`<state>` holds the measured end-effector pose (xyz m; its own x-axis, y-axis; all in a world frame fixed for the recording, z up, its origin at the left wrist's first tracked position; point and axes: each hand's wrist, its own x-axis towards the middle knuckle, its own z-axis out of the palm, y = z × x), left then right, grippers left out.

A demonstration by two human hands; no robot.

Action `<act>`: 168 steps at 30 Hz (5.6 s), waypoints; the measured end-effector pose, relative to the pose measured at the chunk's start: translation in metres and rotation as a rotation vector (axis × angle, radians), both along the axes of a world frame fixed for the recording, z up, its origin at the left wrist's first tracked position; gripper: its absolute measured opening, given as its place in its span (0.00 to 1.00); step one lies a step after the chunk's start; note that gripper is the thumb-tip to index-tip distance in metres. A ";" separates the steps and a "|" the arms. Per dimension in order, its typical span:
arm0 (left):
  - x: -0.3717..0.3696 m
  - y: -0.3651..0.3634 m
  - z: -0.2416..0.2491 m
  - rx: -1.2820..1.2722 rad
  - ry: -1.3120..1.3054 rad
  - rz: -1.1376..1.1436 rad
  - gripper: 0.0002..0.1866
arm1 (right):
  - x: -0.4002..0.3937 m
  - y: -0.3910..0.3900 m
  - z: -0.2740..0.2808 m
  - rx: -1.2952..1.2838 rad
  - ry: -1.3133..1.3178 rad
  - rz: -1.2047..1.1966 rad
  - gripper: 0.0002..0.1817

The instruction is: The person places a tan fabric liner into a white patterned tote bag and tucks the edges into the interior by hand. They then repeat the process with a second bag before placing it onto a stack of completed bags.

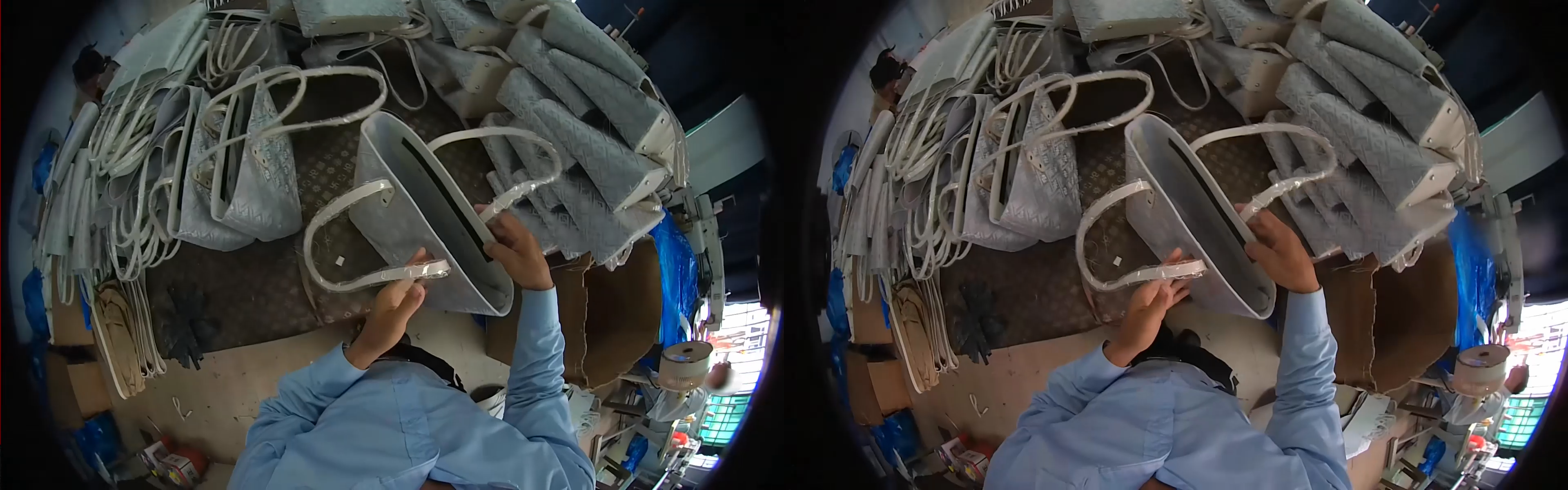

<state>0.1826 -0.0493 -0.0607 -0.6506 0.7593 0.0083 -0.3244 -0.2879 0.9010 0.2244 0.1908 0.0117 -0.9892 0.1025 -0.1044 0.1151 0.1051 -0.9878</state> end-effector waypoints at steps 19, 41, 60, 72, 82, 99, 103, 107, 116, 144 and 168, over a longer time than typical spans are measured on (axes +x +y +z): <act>-0.250 0.066 0.024 -0.713 0.954 0.702 0.28 | 0.112 -0.076 -0.093 0.232 0.366 -0.737 0.35; -0.274 0.061 0.035 -0.950 0.644 0.184 0.13 | 0.112 -0.070 -0.116 0.276 0.579 -0.914 0.14; -0.075 0.128 0.083 -0.811 1.492 -0.309 0.15 | 0.142 -0.075 -0.057 0.017 0.310 0.259 0.17; -0.093 0.020 0.062 -0.999 1.923 -0.239 0.12 | 0.084 -0.018 -0.043 0.467 0.214 -0.220 0.16; 0.000 -0.078 0.041 -0.570 1.405 0.711 0.17 | 0.083 -0.056 -0.067 0.332 0.335 -0.505 0.28; 0.070 -0.792 -0.187 -0.395 -0.460 1.975 0.18 | 0.091 -0.319 -0.293 0.192 -0.491 0.269 0.17; 0.002 -0.899 -0.181 -0.621 -0.329 2.208 0.20 | -0.031 -0.512 -0.267 0.522 -0.164 0.620 0.20; -0.020 -0.928 -0.146 -0.615 -0.304 2.021 0.25 | -0.104 -0.731 -0.151 0.386 -0.061 0.840 0.19; -0.031 -0.858 -0.084 -0.496 -0.007 2.016 0.23 | -0.178 -1.005 -0.152 0.241 0.185 1.078 0.39; -0.151 -0.886 -0.148 -1.808 0.323 0.877 0.32 | -0.223 -0.791 0.013 -0.421 0.343 -0.141 0.09; 0.003 -0.395 0.073 0.018 0.783 -0.014 0.53 | 0.093 -0.502 0.046 -0.338 0.448 -0.395 0.14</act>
<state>0.1861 -0.4441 0.0127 -0.4409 0.7628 0.4731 0.4001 -0.3048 0.8643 0.3170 -0.3113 0.0578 -0.8397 0.4979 0.2168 -0.3460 -0.1827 -0.9203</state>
